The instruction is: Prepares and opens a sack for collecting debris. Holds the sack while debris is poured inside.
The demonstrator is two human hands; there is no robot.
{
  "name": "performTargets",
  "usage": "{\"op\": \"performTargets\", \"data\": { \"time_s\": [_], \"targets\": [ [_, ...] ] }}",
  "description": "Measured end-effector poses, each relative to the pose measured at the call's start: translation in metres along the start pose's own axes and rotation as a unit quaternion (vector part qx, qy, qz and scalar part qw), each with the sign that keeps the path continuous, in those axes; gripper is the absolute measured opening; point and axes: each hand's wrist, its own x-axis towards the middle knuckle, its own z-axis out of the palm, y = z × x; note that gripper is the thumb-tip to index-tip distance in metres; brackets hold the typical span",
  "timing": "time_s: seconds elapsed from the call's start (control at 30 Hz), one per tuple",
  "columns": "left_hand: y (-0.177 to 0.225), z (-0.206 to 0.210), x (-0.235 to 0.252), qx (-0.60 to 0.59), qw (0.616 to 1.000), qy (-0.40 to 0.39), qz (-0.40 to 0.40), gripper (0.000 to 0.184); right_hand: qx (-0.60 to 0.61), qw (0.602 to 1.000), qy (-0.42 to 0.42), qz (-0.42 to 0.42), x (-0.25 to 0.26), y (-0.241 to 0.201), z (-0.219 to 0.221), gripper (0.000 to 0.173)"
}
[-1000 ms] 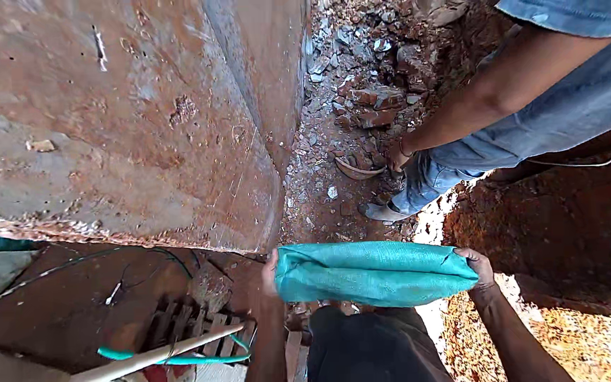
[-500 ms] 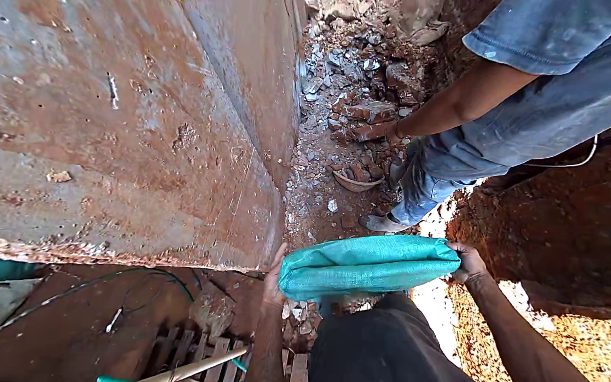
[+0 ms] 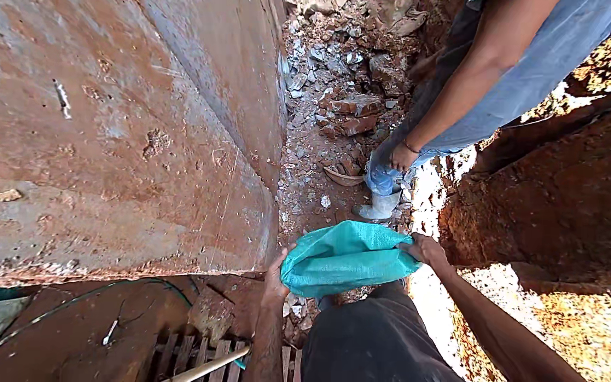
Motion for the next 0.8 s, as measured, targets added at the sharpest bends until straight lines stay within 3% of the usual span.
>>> {"op": "performTargets", "data": {
  "time_s": [0.1,0.2,0.3,0.4,0.47,0.6,0.67,0.73,0.8],
  "targets": [
    [0.011,-0.021,-0.001,0.065,0.998,-0.01,-0.016,0.03,0.006,0.999,0.022,0.031,0.001,-0.013,0.003,0.055],
    [0.025,-0.035,-0.007,0.258,0.966,-0.001,-0.02,0.042,0.032,0.99,0.12,0.071,-0.003,-0.018,0.0,0.045],
    [0.032,-0.042,-0.011,0.513,0.854,-0.038,-0.079,0.07,0.128,0.978,0.113,0.12,0.002,-0.026,-0.015,0.049],
    [0.029,-0.047,-0.011,0.657,0.748,-0.026,-0.089,0.065,0.119,0.983,0.102,0.1,0.003,-0.038,-0.023,0.048],
    [0.025,-0.056,-0.007,0.693,0.718,0.024,-0.064,0.053,0.07,0.992,0.087,0.063,0.002,-0.042,-0.028,0.045],
    [0.015,-0.07,0.003,0.761,0.633,0.14,-0.02,0.06,-0.048,0.997,0.054,-0.04,0.005,-0.038,-0.03,0.036],
    [0.009,-0.081,0.006,0.78,0.599,0.179,0.021,0.055,-0.089,0.991,0.036,-0.089,0.005,-0.034,-0.029,0.036],
    [0.008,-0.087,0.006,0.761,0.61,0.217,0.034,0.046,-0.141,0.981,0.001,-0.13,-0.001,-0.03,-0.026,0.04],
    [0.006,-0.087,0.007,0.691,0.674,0.26,0.026,0.043,-0.221,0.963,-0.017,-0.153,-0.007,-0.024,-0.016,0.044]
  ]
}}
